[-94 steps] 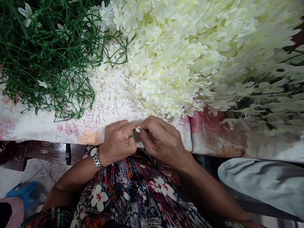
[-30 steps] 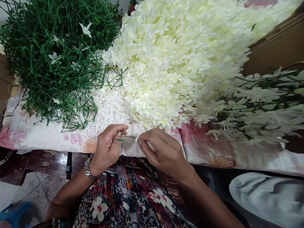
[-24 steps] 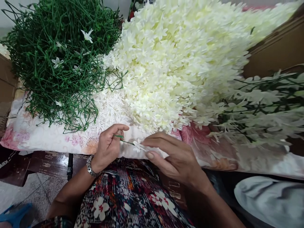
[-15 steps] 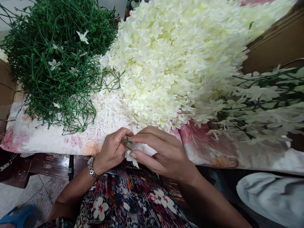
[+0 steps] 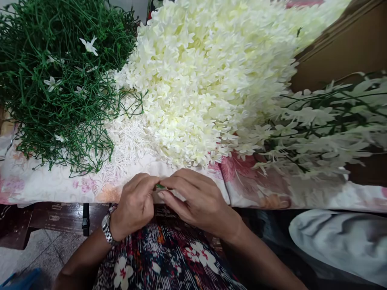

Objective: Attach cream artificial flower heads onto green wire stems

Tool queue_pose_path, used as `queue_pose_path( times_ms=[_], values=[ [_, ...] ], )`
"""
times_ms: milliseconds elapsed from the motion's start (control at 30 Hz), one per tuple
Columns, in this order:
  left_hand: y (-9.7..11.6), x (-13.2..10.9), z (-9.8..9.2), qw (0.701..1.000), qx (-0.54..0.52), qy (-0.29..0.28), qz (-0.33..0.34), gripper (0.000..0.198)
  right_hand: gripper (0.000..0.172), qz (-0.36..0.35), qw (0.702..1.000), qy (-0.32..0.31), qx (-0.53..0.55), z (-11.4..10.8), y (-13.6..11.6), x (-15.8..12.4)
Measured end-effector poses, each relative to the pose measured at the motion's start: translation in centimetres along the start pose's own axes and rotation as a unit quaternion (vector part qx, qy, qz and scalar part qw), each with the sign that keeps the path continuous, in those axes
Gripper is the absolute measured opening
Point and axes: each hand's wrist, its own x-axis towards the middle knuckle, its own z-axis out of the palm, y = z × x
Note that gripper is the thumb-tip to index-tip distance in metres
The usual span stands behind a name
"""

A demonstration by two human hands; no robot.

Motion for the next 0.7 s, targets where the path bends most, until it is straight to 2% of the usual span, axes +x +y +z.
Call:
queue_pose_path(
  times_ms=[100,167,233,300,400,533,700],
  values=[
    [-0.6,0.0,0.2,0.983,-0.125,0.064,-0.115,0.017,0.009,0.024,0.995,0.038,-0.091,0.2,0.9,0.8],
    [-1.0,0.1,0.1,0.953,-0.222,0.091,-0.184,0.015,0.01,0.024,0.984,0.015,-0.174,0.8,1.4,1.4],
    [-1.3,0.2,0.1,0.921,-0.305,0.091,-0.227,0.012,0.012,0.019,0.974,-0.022,-0.226,1.5,1.6,1.7],
    [-1.5,0.3,0.1,0.897,-0.357,0.079,-0.249,0.007,0.014,0.024,0.969,-0.03,-0.244,2.1,1.5,1.7],
    [-1.6,0.4,0.1,0.873,-0.402,0.084,-0.263,0.004,0.013,0.014,0.98,-0.002,-0.198,2.2,1.4,1.2],
    [-1.4,0.6,0.2,0.849,-0.444,0.068,-0.277,0.014,0.018,-0.034,0.993,0.03,-0.113,1.4,1.2,0.1],
    [-0.8,1.0,0.4,0.813,-0.5,0.039,-0.296,0.023,0.023,-0.132,0.984,0.027,-0.113,1.5,0.7,-0.4]
  ],
)
